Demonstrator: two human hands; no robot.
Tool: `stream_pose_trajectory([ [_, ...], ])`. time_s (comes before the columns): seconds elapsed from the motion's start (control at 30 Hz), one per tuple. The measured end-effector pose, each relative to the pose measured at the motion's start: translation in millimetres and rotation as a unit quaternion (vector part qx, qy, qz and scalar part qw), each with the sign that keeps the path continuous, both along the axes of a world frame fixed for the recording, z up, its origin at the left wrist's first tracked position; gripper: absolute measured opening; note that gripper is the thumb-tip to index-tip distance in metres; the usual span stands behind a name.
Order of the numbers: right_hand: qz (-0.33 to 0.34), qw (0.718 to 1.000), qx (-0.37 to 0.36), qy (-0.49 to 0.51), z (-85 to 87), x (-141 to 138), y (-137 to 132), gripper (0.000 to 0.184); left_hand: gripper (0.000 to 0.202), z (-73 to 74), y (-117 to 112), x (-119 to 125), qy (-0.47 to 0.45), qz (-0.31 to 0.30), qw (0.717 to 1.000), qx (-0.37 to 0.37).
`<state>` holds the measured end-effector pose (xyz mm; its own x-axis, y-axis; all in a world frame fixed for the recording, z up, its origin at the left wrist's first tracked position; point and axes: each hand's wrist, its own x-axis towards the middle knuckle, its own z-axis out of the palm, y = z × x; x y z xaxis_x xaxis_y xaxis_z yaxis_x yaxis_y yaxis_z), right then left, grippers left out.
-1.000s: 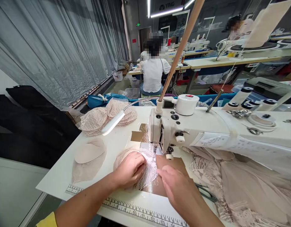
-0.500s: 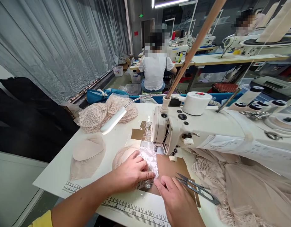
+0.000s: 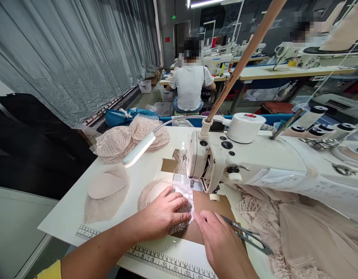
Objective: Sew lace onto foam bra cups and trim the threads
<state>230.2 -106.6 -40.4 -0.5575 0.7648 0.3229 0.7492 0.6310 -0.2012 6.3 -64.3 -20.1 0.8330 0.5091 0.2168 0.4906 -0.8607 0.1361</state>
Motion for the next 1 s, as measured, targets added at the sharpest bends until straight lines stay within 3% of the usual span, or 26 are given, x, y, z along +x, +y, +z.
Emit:
stream_pose_trajectory([
  [0.1, 0.0, 1.0, 0.022, -0.011, -3.5, -4, 2, 0.045, 0.031, -0.2, 2, 0, 0.001, -0.017, 1.0, -0.017],
  [0.33, -0.027, 0.999, 0.031, 0.005, -20.0, -3, -1, 0.057, 0.039, 2.1, 3, 3, 0.018, 0.019, 0.999, -0.048],
  [0.53, -0.027, 0.999, 0.019, -0.005, -13.1, -4, -1, 0.055, 0.044, 1.3, 2, 6, 0.023, 0.034, 0.998, -0.054],
  [0.73, -0.042, 0.999, 0.007, 0.002, -4.7, -9, 2, 0.048, 0.048, 1.1, 12, 3, 0.005, 0.006, 0.998, -0.054],
  [1.0, -0.047, 0.997, 0.068, -0.01, -15.8, -15, 23, 0.047, 0.048, 1.8, 35, 0, 0.031, 0.004, 0.999, -0.041],
])
